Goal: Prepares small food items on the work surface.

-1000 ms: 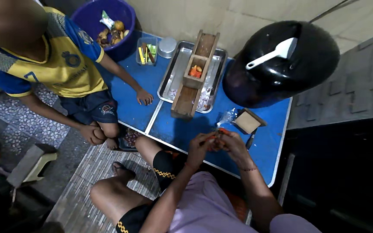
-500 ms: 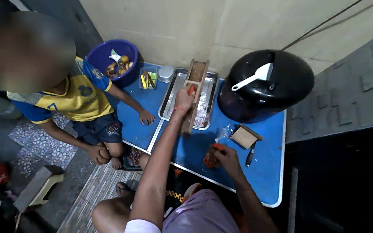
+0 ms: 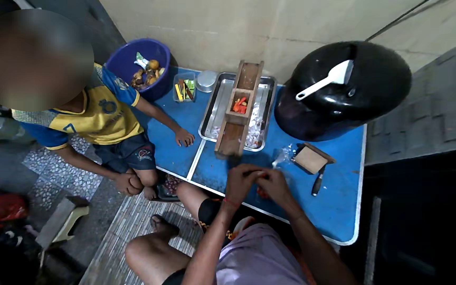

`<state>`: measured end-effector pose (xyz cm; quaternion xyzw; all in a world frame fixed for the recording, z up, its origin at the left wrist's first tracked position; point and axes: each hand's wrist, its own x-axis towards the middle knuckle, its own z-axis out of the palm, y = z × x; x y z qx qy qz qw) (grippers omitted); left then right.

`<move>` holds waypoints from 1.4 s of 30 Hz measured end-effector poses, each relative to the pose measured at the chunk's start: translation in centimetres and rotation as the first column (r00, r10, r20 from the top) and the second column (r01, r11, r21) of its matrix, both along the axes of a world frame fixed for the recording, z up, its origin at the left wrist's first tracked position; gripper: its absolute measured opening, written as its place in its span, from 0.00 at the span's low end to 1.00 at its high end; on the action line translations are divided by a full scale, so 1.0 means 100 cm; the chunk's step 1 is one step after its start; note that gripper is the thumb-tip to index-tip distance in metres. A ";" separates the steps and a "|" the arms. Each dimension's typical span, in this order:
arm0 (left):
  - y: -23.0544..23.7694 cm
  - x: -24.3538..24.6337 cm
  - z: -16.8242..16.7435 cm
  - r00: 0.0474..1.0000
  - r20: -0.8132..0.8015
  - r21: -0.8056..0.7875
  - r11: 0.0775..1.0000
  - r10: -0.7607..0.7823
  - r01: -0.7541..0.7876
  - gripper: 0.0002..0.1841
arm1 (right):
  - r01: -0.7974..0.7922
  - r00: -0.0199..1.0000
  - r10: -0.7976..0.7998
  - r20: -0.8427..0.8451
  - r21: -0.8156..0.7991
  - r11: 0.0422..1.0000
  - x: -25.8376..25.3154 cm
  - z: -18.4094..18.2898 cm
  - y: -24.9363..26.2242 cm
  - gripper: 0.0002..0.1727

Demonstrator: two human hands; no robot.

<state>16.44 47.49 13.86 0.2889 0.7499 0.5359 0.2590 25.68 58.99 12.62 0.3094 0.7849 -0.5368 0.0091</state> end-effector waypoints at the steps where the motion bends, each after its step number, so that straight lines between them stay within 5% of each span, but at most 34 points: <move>1: -0.003 0.004 0.000 0.999 -0.031 -0.016 1.000 0.015 -0.015 0.08 | -0.011 1.000 0.011 0.020 0.009 1.000 0.000 -0.001 -0.001 0.13; 5: -0.010 0.010 0.007 0.991 -0.086 -0.096 0.990 0.098 -0.106 0.07 | -0.043 0.997 0.042 0.060 0.011 0.999 0.001 -0.004 -0.004 0.13; 11: -0.019 0.003 -0.007 0.903 0.331 0.048 0.951 0.275 -0.307 0.07 | 0.149 0.972 -0.202 -0.116 -0.358 0.922 0.002 -0.007 -0.001 0.13; 15: -0.017 0.006 -0.008 0.864 0.421 0.103 0.932 0.275 -0.347 0.07 | 0.117 0.951 -0.220 -0.218 -0.404 0.907 0.001 -0.005 -0.005 0.13; 26: -0.016 0.007 -0.005 0.879 0.439 0.069 0.969 0.185 -0.238 0.14 | 0.158 0.915 -0.229 -0.333 -0.227 0.961 0.002 -0.009 -0.004 0.13; 37: -0.022 0.007 0.006 0.970 0.189 -0.199 0.973 0.153 -0.115 0.08 | 0.115 0.936 -0.118 -0.332 -0.030 0.993 0.000 -0.006 -0.005 0.12; 42: -0.027 0.006 0.004 0.993 0.089 -0.140 0.988 0.081 -0.068 0.08 | 0.099 0.960 -0.140 -0.244 -0.175 0.980 0.000 0.004 -0.002 0.10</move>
